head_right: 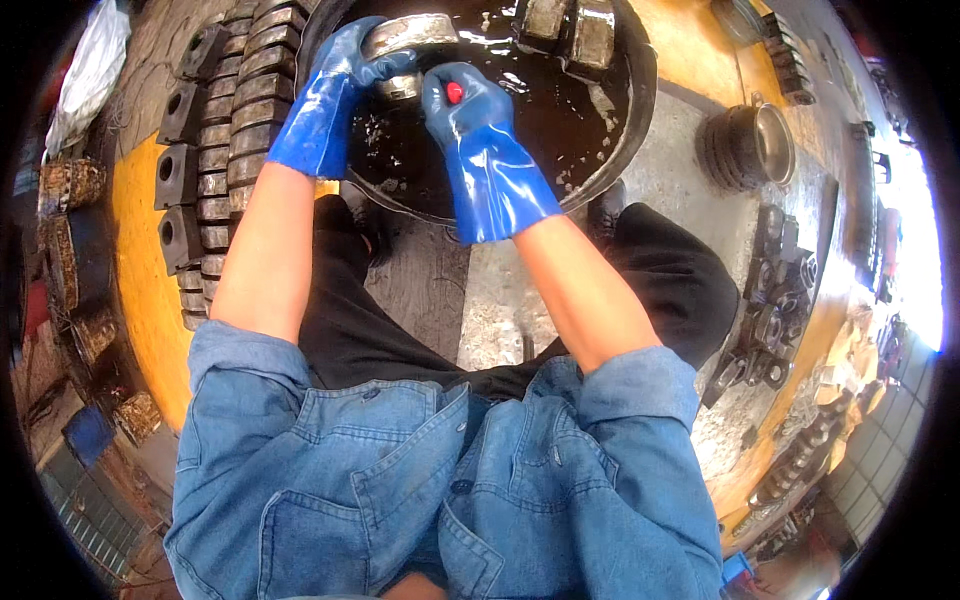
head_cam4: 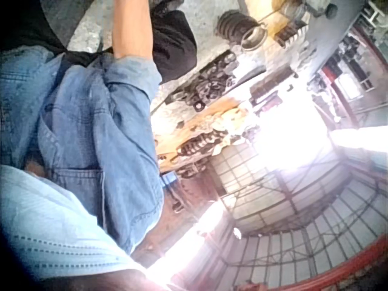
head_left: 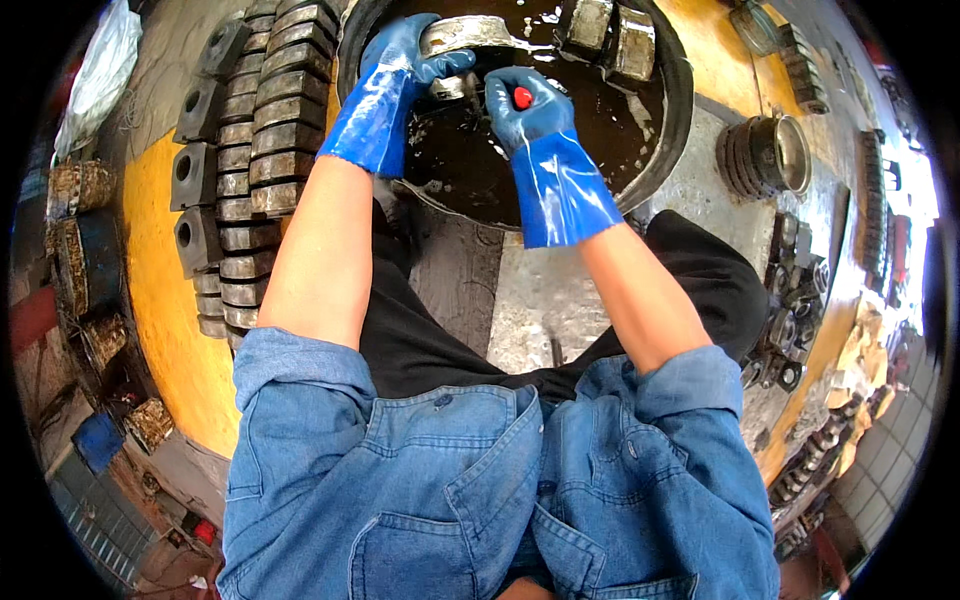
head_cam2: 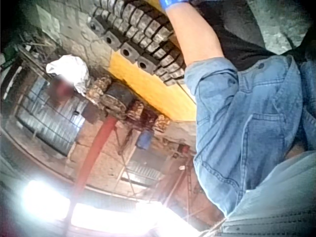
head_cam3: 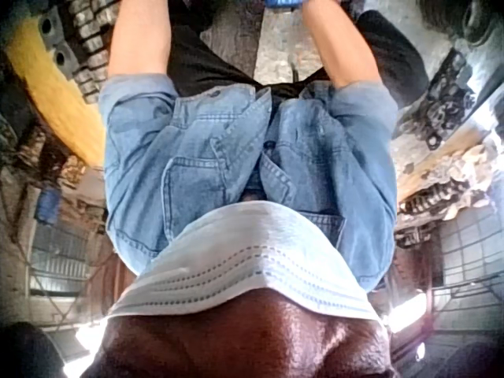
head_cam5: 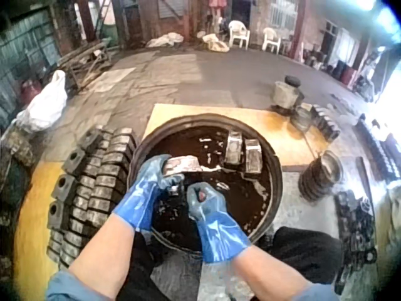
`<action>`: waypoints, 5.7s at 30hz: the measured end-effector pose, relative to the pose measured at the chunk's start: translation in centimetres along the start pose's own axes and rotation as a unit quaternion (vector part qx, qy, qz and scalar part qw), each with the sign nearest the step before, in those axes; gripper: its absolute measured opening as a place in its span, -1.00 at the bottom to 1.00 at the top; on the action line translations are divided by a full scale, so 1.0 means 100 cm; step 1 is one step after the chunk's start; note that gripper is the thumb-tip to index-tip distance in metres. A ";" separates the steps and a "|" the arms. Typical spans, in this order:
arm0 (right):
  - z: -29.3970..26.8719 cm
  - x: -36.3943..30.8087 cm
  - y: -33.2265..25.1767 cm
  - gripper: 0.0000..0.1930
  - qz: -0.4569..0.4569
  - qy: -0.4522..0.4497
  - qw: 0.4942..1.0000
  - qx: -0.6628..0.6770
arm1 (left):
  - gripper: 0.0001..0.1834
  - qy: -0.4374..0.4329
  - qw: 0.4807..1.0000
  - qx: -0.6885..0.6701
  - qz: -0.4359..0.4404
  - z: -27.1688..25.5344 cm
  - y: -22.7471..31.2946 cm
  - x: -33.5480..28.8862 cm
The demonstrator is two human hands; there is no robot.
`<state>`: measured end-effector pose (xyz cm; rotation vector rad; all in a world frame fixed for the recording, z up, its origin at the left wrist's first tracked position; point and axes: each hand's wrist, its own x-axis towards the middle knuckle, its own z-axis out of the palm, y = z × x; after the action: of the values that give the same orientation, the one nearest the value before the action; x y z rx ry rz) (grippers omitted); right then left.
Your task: The person cleans metal components by dipping them into a bucket of dark liquid, scrubbing the surfaces with a brush, and turning them over by hand while wearing blue gloves.
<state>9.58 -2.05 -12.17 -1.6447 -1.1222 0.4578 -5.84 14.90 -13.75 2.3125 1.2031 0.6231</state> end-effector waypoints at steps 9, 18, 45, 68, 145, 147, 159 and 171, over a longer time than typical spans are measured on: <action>0.024 0.001 0.041 -0.81 0.049 0.082 0.990 0.103 | -0.33 -0.016 0.991 -0.134 0.000 -0.009 0.023 -0.002; 0.026 -0.008 0.046 -0.76 0.355 0.008 0.874 0.332 | -0.04 -0.014 0.986 -0.156 -0.056 0.003 -0.012 0.003; 0.006 -0.017 0.014 -0.66 -0.218 -0.079 0.924 -0.305 | -0.09 0.014 0.995 -0.094 0.004 -0.018 0.032 -0.009; 0.014 -0.011 0.018 -0.79 0.033 0.013 0.997 0.065 | -0.33 0.007 0.998 -0.064 -0.003 -0.013 0.021 -0.004; 0.002 0.002 -0.010 -0.82 0.199 -0.053 0.972 0.111 | -0.20 0.026 0.999 -0.016 -0.016 -0.019 0.034 -0.009; 0.003 -0.006 -0.003 -0.83 0.135 -0.013 0.989 0.059 | -0.19 0.025 0.999 -0.012 -0.026 -0.016 0.032 -0.008; 0.022 -0.021 0.004 -0.77 -0.128 -0.013 0.984 -0.124 | -0.12 0.050 0.998 -0.021 -0.023 -0.014 0.024 -0.009; 0.019 0.006 0.002 -0.80 0.303 -0.022 0.912 0.275 | -0.19 0.039 0.998 -0.022 -0.035 -0.021 0.032 -0.012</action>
<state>8.58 -0.51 -12.90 -1.4410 -0.4131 1.1053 -5.63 12.64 -10.45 2.2187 1.2876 0.7123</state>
